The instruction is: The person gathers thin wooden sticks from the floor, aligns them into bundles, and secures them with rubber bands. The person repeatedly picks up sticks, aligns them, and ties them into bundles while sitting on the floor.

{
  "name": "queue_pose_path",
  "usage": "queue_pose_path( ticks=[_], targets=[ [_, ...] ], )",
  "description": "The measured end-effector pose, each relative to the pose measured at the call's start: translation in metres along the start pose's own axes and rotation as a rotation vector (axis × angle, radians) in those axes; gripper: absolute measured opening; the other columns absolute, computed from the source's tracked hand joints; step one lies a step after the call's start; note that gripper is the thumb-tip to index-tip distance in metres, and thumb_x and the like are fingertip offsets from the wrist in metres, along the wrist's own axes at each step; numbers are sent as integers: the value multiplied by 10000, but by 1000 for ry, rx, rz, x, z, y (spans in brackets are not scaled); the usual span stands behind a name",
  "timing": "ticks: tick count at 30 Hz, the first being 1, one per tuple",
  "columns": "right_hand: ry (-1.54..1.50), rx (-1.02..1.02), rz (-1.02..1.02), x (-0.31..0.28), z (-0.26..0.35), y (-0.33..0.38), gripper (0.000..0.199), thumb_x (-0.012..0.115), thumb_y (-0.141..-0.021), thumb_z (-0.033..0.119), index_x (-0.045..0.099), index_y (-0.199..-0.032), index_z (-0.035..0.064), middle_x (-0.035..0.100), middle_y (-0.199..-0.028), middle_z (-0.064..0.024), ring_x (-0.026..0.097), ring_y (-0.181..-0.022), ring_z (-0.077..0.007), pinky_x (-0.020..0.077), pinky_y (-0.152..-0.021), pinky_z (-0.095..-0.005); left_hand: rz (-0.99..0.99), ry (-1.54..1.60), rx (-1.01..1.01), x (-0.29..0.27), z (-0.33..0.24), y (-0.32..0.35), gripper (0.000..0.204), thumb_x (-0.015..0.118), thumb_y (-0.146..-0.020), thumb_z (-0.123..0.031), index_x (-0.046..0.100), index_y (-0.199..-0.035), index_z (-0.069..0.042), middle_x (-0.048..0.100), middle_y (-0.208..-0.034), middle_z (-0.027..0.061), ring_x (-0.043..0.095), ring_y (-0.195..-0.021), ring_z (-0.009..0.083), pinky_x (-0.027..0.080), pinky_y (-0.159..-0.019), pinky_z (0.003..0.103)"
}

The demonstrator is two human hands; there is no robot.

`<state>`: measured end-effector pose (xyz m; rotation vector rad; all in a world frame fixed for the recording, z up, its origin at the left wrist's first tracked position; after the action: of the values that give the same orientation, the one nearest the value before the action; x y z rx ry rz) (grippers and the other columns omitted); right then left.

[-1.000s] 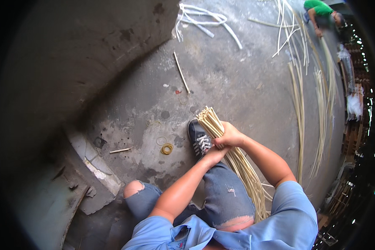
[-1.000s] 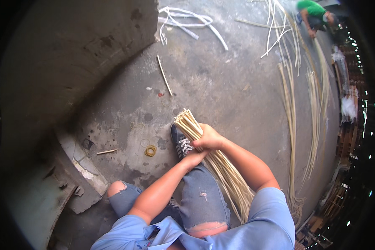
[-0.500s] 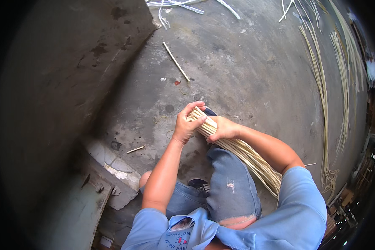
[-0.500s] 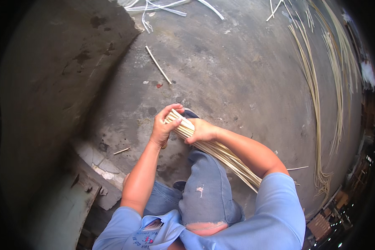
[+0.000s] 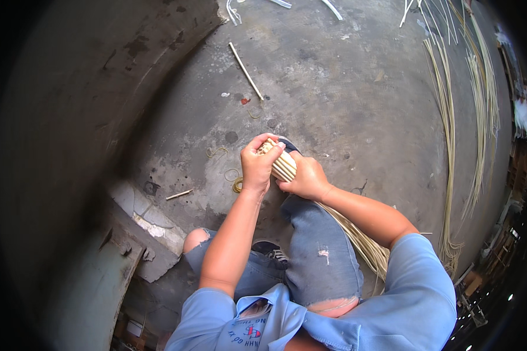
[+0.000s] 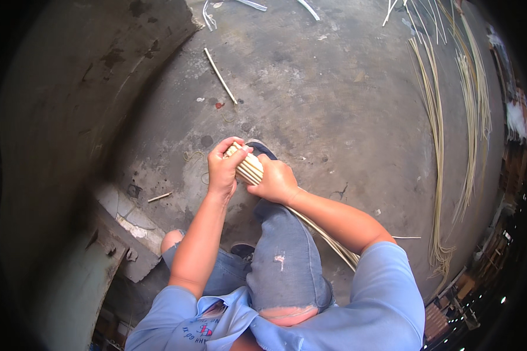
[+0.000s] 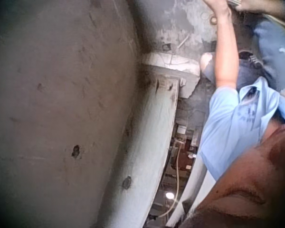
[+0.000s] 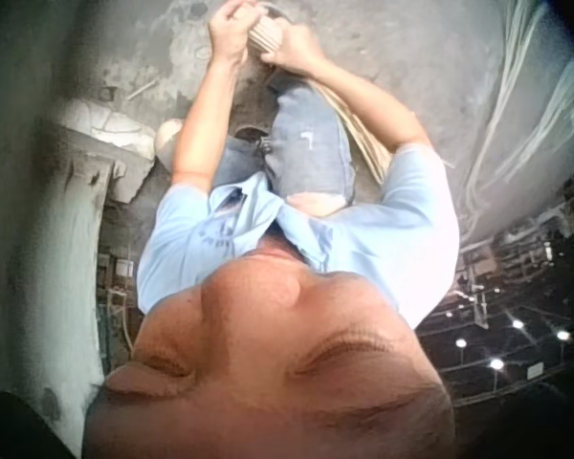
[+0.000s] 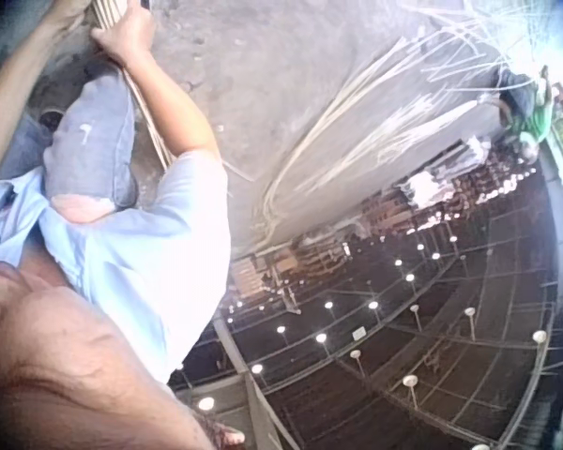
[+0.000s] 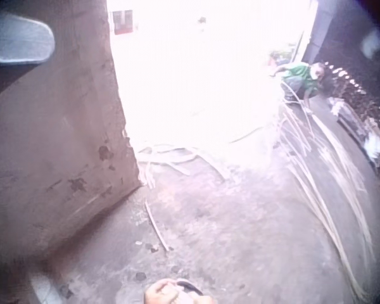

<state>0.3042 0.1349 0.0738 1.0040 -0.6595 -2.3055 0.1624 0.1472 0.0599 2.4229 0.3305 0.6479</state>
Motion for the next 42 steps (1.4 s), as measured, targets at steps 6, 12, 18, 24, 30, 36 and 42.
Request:
queue_pose_path(
  ticks=[6,12,18,24,30,36,42],
  targets=[
    [-96,-23,426,-6,5,-19,673,885,-657,356,655,-1191,18,747,-987,-210,735,-954,-348,558,-881,-428,47,60,39,-6,5,5,172,723,-869,38,684,-1030,-10,704,-972,59,726,-905,161,585,-826,305],
    [-268,-111,125,-9,14,-8,591,898,-656,321,702,-1108,-6,752,-936,-195,747,-908,-307,567,-853,-405,150,124,55,-8,1,5,199,701,-865,51,682,-1054,-9,698,-984,70,736,-958,206,601,-866,345],
    [-287,-143,-73,-13,7,5,555,894,-654,313,681,-1057,-3,743,-902,-201,751,-835,-331,582,-774,-414,220,133,110,5,-5,5,554,714,-845,-11,522,-1364,-32,608,-1212,140,712,-1044,279,617,-910,405],
    [-268,-197,-85,-10,14,3,564,895,-658,331,670,-1050,-7,741,-919,-216,745,-881,-362,580,-791,-431,218,134,37,-10,7,3,502,715,-846,-12,536,-1315,-38,628,-1146,134,713,-1029,283,616,-898,409],
    [-245,-181,-38,-9,9,1,589,891,-666,336,638,-1077,-2,735,-959,-231,733,-931,-388,575,-820,-448,175,172,151,-1,-3,6,352,692,-855,71,582,-1177,-19,673,-1073,119,721,-992,230,600,-887,365],
    [-206,-179,-11,-7,14,-3,653,889,-671,336,609,-1157,1,733,-1014,-237,725,-970,-398,576,-851,-455,168,134,175,-7,-2,7,381,685,-870,76,590,-1226,-19,680,-1053,91,729,-965,214,595,-875,340],
    [-233,-188,10,-9,13,-4,722,892,-667,337,601,-1236,1,734,-1033,-239,724,-977,-400,573,-862,-457,159,4,183,-6,-3,8,390,663,-891,53,645,-1276,-5,681,-1035,82,739,-973,247,605,-868,354]
  ],
)
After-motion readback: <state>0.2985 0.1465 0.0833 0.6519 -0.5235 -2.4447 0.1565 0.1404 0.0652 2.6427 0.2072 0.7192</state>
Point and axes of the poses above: each hand's wrist, its own y-axis away from the middle knuckle, its own x-axis out of the palm, z = x × y, the point moved 6 cm from there along -y, towards the middle knuckle
